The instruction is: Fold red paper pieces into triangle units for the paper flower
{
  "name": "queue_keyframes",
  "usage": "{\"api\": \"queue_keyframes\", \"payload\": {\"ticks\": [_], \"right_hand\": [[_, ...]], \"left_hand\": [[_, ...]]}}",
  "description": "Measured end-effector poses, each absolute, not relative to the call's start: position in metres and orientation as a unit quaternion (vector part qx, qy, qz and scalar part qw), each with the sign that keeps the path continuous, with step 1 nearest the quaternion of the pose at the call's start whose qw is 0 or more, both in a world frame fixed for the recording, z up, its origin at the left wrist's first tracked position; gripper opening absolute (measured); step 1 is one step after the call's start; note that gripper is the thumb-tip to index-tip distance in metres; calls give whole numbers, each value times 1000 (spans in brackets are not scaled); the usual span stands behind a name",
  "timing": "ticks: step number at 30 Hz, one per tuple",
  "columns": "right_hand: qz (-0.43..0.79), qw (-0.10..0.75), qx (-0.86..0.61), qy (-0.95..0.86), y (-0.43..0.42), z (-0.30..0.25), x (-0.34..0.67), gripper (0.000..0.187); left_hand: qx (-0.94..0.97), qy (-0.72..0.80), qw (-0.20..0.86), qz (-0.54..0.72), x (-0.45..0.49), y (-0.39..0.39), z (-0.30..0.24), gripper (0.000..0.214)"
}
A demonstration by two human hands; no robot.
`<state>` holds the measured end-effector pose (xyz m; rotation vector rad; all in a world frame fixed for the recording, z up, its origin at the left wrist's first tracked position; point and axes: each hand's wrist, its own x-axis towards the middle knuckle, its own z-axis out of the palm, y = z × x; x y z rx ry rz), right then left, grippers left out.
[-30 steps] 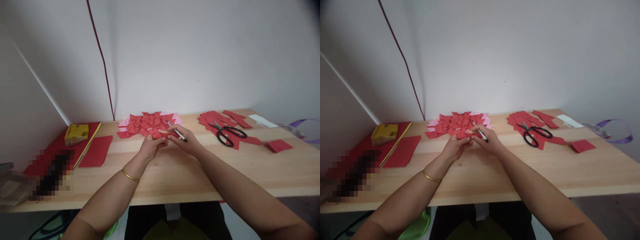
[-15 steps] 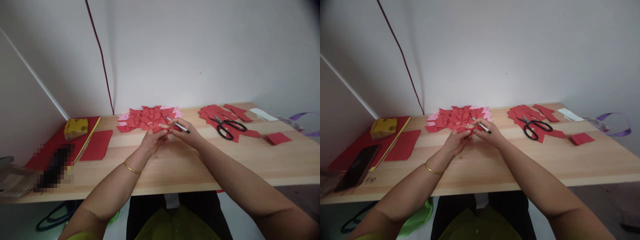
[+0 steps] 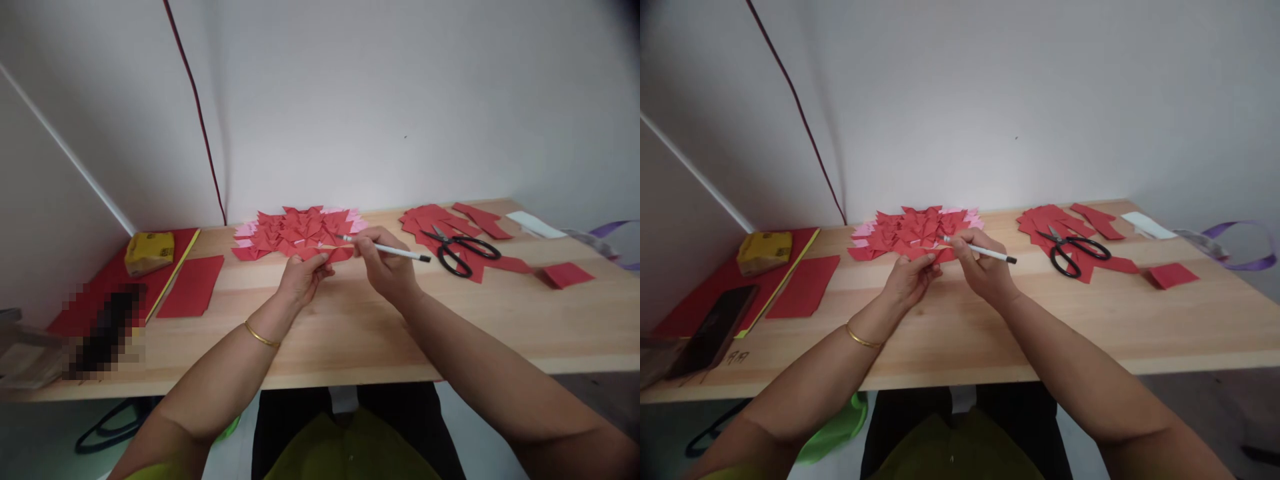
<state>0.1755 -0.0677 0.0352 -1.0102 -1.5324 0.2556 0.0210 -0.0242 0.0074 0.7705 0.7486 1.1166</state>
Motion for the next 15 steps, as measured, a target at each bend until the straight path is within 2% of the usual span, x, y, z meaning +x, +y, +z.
{"api": "queue_keyframes", "payload": {"ticks": [4,8,11,15], "right_hand": [[137,589,-425,-673,-71,33,168,25],[93,529,-397,-745,-70,30,163,23],[85,509,-440,-735,-69,28,161,15],[139,514,-485,-693,-67,26,161,19]], "left_hand": [[353,334,714,504,20,-23,6,20],[372,302,720,502,19,-22,2,15],[370,297,720,507,19,-22,2,16],[362,308,727,495,20,-24,5,15]]}}
